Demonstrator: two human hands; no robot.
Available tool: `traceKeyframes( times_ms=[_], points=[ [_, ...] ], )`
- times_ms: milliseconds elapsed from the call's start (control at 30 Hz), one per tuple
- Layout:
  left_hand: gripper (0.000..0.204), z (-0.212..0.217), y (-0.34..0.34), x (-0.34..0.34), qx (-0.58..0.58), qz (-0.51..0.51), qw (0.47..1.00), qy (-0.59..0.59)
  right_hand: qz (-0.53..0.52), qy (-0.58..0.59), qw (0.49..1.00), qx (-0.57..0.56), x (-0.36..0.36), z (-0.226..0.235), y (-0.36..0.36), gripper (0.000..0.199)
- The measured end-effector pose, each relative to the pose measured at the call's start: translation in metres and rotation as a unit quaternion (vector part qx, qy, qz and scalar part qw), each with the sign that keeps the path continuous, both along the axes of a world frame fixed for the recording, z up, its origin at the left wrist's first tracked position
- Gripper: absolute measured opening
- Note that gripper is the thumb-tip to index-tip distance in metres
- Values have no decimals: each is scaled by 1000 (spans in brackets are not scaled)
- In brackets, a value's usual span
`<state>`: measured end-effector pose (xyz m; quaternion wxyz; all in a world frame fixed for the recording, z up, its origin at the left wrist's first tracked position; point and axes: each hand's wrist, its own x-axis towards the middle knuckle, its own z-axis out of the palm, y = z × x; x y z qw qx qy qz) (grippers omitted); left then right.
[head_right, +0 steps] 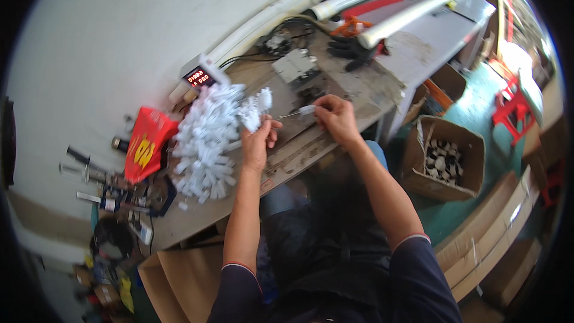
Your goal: The recorder uses a manual press and a metal jig at a workbench to assemble or secure parts of small white plastic-bristle brushes.
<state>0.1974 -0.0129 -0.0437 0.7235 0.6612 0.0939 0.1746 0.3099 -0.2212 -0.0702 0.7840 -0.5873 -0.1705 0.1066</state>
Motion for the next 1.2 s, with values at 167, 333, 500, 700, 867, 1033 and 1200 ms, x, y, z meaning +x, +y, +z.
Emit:
traceKeyframes(
  times_ms=[167, 333, 500, 700, 867, 1033, 1200],
  points=[
    [17, 11, -3, -95, -30, 47, 998, -5, -21, -40, 998, -51, -1, -4, -12, 12],
    [18, 36, 30, -252, 2, 240, 971, 6, -14, -64, 996, -55, 3, -11, -13, 17],
    [16, 66, 73, -407, 64, 513, 853, 67, 0, -73, 997, -36, 16, -26, -19, 19],
    [25, 52, 130, -604, 264, 629, 640, 352, -12, -81, 996, -21, 10, -22, -9, 20],
    [36, 38, 114, -559, 560, 613, 440, 342, 17, -139, 985, -97, -27, -3, -5, 16],
    [22, 50, 45, -393, 360, 471, 791, 151, 246, -152, 948, -130, -139, 40, 59, 10],
    [31, 27, -12, -300, 491, 250, 832, 61, 372, -177, 905, -108, -212, 48, 109, 8]
  ],
)
